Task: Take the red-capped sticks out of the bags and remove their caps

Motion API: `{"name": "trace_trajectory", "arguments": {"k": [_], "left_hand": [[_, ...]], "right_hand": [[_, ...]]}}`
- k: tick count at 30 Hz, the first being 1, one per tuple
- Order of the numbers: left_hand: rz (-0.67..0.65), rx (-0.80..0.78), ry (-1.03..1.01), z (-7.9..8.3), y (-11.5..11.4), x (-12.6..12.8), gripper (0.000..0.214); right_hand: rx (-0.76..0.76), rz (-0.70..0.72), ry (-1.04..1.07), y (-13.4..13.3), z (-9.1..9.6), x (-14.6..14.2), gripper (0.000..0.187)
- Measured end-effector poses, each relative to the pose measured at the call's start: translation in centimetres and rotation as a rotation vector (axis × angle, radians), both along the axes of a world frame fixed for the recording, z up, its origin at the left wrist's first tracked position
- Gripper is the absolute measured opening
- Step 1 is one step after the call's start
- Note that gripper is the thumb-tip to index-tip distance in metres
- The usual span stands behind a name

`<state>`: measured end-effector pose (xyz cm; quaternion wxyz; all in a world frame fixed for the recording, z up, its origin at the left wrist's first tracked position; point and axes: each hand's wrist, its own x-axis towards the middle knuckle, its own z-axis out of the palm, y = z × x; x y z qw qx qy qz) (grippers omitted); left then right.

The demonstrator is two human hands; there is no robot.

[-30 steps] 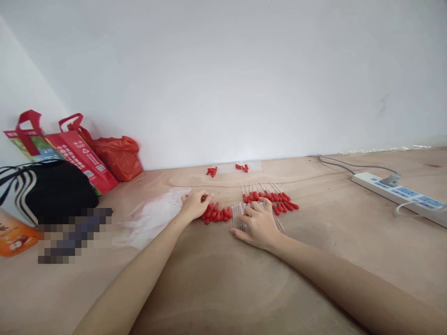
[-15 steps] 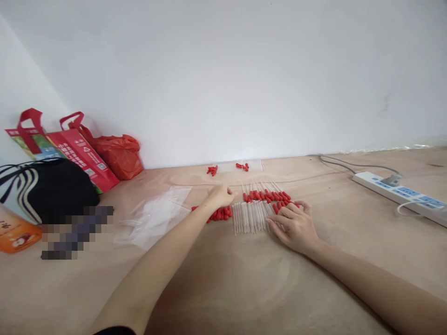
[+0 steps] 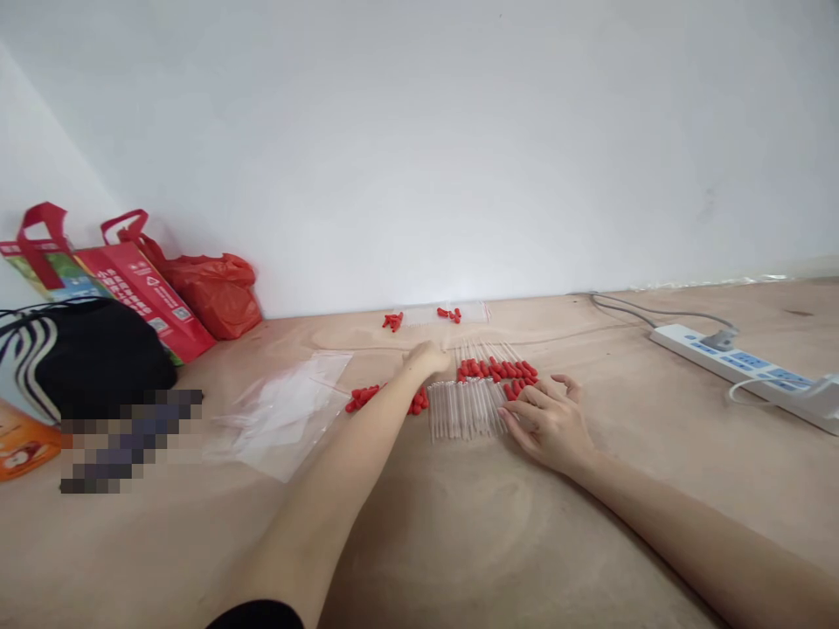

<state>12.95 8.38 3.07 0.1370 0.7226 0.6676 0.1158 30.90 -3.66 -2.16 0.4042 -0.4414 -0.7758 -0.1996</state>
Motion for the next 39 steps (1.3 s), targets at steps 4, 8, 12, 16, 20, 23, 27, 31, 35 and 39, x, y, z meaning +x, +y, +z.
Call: {"name": "trace_trajectory", "arguments": {"k": [4, 8, 12, 16, 20, 23, 27, 31, 35, 39], "left_hand": [[-0.025, 0.233, 0.051, 1.5, -3.1, -2.9, 0.021], [-0.335, 0.575, 0.04, 0.0, -8.1, -6.7, 0.018], [-0.559, 0.817, 0.023, -2.8, -11.6, -8.7, 0.019], [-0.596, 0.846, 0.004, -3.9, -12.6, -8.4, 0.015], [-0.611, 0.847, 0.017, -3.6, -12.6, -7.7, 0.014], [-0.616, 0.853, 0.04, -3.5, -12.5, -7.6, 0.014], [-0.643, 0.85, 0.029, -3.7, -12.4, -7.8, 0.015], [-0.718, 0.841, 0.025, -3.9, -12.1, -7.9, 0.019], [-0.726, 0.84, 0.004, -3.9, -12.3, -7.8, 0.016], [-0.749, 0.845, 0.0, -3.7, -12.5, -7.8, 0.015]], "right_hand": [[0.008, -0.016, 0.022, 0.0, 0.1, 0.1, 0.012], [0.048, -0.027, 0.043, -0.1, 0.1, -0.5, 0.03], [0.049, 0.063, 0.002, -0.3, 0.1, -1.8, 0.041], [0.01, 0.191, -0.057, -0.6, 0.1, -3.2, 0.034], [-0.008, 0.26, -0.085, -0.5, -0.1, -4.5, 0.025], [0.002, 0.277, -0.064, -0.2, -0.2, -5.2, 0.016], [0.021, 0.302, -0.058, -0.2, -0.1, -5.6, 0.015], [0.059, 0.311, -0.058, -0.4, 0.1, -5.5, 0.015], [0.083, 0.317, -0.078, -0.6, 0.1, -5.4, 0.013], [0.078, 0.35, -0.089, -0.8, 0.2, -5.1, 0.012]]}}
